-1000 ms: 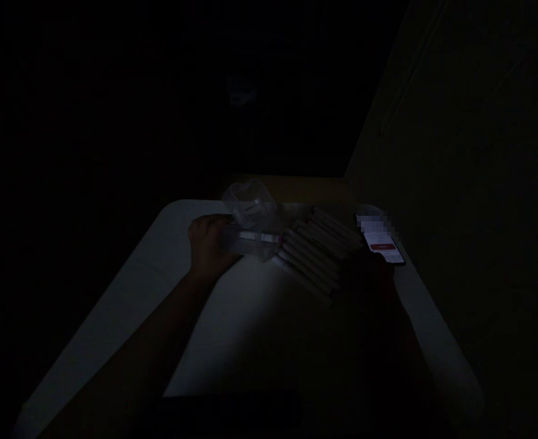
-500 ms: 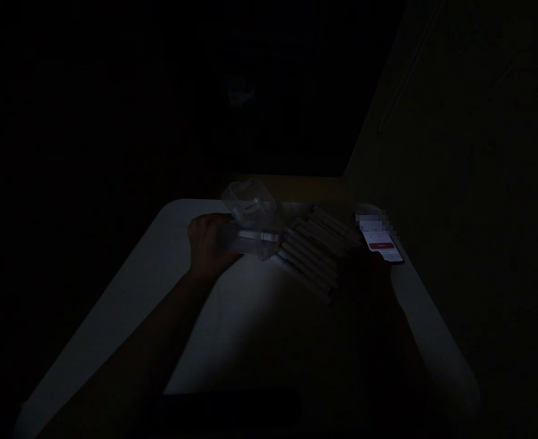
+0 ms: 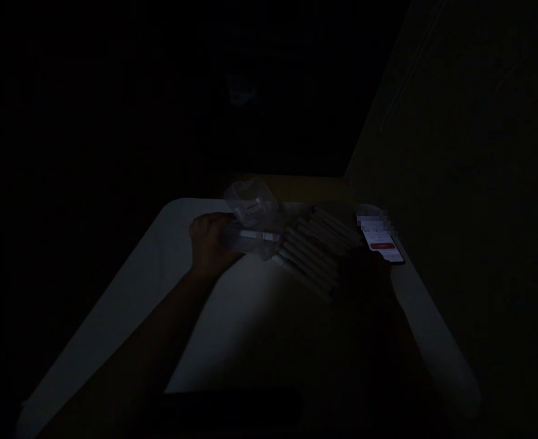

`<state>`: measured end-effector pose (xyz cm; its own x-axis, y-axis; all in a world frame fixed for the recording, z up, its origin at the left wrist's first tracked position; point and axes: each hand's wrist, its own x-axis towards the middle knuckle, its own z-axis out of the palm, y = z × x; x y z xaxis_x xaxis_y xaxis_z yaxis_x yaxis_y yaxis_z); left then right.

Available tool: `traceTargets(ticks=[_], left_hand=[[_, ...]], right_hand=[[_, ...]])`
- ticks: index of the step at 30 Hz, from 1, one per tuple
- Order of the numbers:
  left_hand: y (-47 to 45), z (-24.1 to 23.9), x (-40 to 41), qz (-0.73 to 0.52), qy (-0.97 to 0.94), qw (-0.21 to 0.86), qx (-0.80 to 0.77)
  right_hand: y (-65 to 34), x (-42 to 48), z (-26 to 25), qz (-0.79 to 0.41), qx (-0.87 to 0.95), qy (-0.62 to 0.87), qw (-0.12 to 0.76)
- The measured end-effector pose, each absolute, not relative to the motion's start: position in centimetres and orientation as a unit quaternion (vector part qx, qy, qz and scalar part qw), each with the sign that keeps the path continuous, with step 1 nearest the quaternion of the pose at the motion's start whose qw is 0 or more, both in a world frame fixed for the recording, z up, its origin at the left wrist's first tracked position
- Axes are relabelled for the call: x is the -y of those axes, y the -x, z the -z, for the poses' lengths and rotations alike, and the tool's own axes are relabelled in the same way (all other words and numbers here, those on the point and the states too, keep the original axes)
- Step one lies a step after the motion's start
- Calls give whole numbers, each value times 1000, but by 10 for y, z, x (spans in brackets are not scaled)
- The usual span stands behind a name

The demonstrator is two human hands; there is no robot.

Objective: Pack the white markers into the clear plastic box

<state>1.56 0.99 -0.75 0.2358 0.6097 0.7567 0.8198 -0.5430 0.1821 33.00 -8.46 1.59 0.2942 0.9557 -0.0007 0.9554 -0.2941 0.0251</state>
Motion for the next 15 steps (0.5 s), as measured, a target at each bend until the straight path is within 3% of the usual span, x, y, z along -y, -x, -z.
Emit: traceTargets(ticks=[15], left_hand=[[-15, 8, -11, 415, 776, 135, 456]], right_hand=[[-340, 81, -3, -31, -592, -805, -18]])
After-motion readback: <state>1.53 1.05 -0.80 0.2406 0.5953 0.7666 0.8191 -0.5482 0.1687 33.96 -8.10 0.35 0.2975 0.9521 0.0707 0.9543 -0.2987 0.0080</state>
